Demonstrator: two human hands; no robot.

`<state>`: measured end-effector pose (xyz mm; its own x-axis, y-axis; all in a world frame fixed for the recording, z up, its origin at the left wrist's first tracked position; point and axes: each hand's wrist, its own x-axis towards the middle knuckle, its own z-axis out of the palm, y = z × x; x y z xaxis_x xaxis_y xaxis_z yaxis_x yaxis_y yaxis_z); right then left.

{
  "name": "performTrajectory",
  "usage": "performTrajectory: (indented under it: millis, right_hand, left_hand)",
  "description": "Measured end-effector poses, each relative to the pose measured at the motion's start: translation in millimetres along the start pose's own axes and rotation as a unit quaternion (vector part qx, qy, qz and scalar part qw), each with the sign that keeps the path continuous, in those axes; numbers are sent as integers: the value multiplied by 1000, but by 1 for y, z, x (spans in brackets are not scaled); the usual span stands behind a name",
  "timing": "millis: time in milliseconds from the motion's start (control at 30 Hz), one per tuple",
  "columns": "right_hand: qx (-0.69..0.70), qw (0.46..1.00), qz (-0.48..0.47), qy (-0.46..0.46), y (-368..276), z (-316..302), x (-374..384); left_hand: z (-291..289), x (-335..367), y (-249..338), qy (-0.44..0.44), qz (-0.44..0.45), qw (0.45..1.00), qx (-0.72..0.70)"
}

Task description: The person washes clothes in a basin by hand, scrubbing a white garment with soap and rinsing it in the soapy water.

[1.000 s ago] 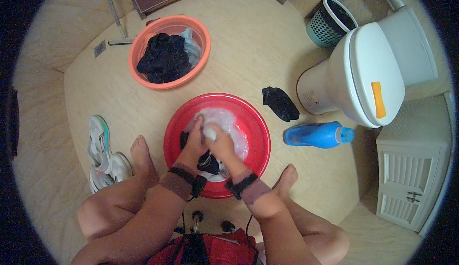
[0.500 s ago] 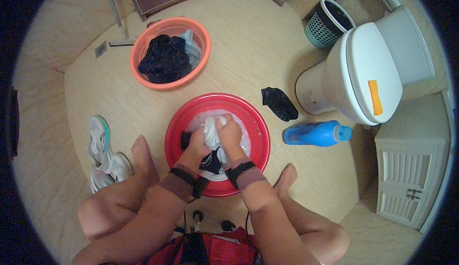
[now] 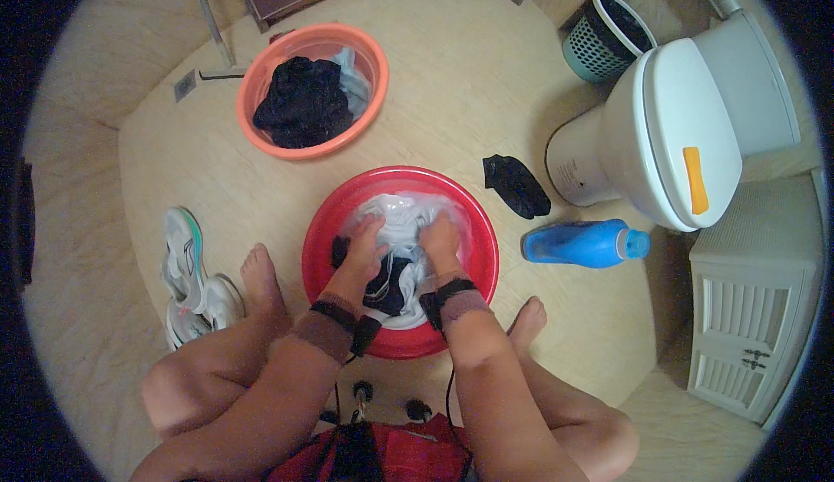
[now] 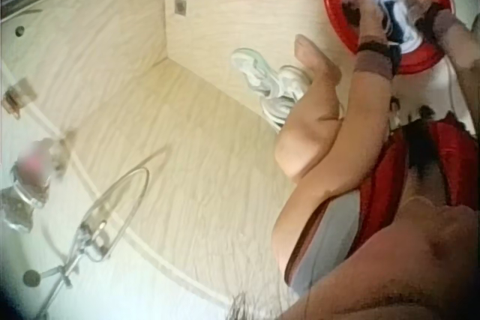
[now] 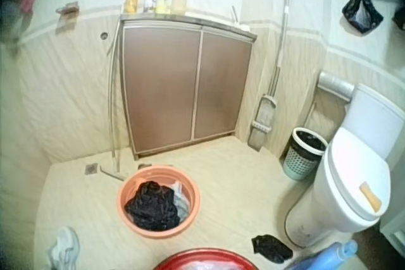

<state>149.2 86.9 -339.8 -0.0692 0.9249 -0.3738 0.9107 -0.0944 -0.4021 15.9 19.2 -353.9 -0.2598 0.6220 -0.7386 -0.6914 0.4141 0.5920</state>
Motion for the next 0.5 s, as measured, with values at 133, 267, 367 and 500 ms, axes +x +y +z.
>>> performTrajectory:
  millis: [133,267,367,500]
  right_hand:
    - [234,958,-164,-33,-41,-5,-44]
    - [215,940,-254,-80,-73,-29,-111]
    - [181,941,-274,-82,-85,-31,-122]
    - [136,966,-219,21,-84,-17,-98]
  left_hand:
    - [-4,-2,12,-174,-65,954,-234]
    - [-17,-2,21,-199,-90,942,-255]
    - [-28,-1,6,-217,-81,939,-256]
    - [-28,8,-15,-241,-92,934,-247]
